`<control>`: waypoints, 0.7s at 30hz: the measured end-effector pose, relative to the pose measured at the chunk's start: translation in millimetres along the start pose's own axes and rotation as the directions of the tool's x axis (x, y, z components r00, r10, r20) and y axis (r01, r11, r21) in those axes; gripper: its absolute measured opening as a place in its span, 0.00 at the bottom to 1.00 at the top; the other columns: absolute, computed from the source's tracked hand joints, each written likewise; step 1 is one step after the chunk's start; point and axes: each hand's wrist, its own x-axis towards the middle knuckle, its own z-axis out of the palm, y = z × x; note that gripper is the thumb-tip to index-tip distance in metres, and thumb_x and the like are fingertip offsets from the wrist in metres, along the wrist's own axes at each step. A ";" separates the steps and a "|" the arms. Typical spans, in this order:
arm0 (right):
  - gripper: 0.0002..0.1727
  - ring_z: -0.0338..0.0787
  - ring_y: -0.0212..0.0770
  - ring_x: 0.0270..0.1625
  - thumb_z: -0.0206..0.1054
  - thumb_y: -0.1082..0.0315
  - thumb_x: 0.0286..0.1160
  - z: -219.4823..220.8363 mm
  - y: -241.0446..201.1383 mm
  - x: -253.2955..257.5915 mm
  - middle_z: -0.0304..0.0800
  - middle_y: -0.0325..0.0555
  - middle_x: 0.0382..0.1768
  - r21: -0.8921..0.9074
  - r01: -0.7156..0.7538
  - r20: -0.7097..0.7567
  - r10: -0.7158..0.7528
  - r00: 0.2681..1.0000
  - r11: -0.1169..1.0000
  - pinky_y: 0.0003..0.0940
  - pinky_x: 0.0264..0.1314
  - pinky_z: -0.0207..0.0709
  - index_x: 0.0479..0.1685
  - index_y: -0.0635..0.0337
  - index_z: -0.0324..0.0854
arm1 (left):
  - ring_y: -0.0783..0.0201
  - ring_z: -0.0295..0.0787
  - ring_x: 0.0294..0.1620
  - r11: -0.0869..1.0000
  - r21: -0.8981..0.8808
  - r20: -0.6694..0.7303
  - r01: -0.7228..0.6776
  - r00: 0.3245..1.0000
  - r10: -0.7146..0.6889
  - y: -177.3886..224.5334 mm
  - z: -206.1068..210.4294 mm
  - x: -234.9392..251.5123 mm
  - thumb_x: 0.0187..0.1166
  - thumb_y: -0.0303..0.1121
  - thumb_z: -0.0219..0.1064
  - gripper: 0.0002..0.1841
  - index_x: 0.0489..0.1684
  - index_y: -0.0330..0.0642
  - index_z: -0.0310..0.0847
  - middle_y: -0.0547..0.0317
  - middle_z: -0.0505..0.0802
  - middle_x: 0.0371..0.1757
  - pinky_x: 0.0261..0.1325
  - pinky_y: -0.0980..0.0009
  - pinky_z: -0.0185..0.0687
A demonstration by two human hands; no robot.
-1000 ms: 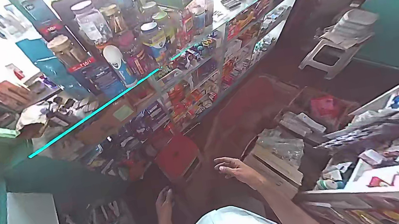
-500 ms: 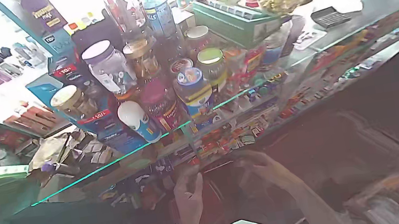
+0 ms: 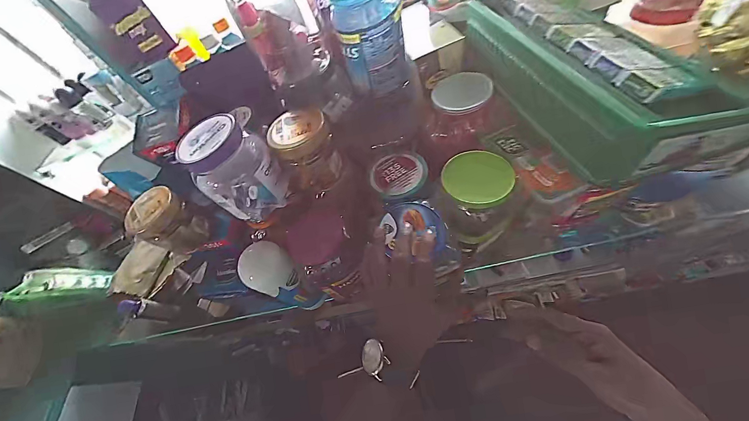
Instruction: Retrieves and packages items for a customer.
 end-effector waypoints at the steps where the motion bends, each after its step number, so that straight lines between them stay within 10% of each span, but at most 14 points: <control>1: 0.21 0.93 0.38 0.61 0.66 0.60 0.83 -1.8 0.7 2.9 0.94 0.41 0.60 -0.002 -0.020 0.016 0.020 1.000 1.000 0.33 0.66 0.87 0.73 0.52 0.83 | 0.34 0.73 0.79 1.000 0.004 -0.040 -0.005 0.999 0.005 2.5 -0.3 -6.5 0.70 0.60 0.71 0.32 0.70 0.51 0.83 0.44 0.87 0.70 0.80 0.39 0.66; 8: 0.19 0.93 0.36 0.58 0.66 0.61 0.82 -5.2 6.3 24.0 0.95 0.38 0.57 -0.055 -0.079 0.097 0.084 0.992 0.995 0.31 0.60 0.89 0.69 0.50 0.85 | 0.52 0.53 0.92 0.999 -0.011 -0.245 -0.040 0.969 0.036 16.5 -0.9 -66.1 0.67 0.56 0.77 0.35 0.76 0.62 0.73 0.66 0.69 0.88 0.89 0.46 0.51; 18: 0.15 0.92 0.24 0.54 0.66 0.74 0.79 21.7 -18.5 40.1 0.95 0.38 0.53 -0.093 -0.176 0.137 0.188 0.973 0.980 0.23 0.62 0.86 0.63 0.68 0.83 | 0.54 0.55 0.91 0.999 -0.040 -0.298 -0.027 0.955 0.014 21.4 -0.2 -76.2 0.73 0.51 0.73 0.28 0.74 0.61 0.75 0.69 0.72 0.86 0.90 0.47 0.51; 21: 0.17 0.93 0.27 0.56 0.68 0.67 0.79 18.4 -3.2 40.2 0.95 0.35 0.55 -0.119 -0.127 0.155 0.145 0.977 0.985 0.26 0.62 0.87 0.65 0.56 0.86 | 0.52 0.60 0.88 0.999 -0.043 -0.266 -0.015 0.964 0.003 18.1 -2.0 -61.0 0.71 0.53 0.74 0.29 0.72 0.60 0.77 0.65 0.76 0.83 0.88 0.47 0.54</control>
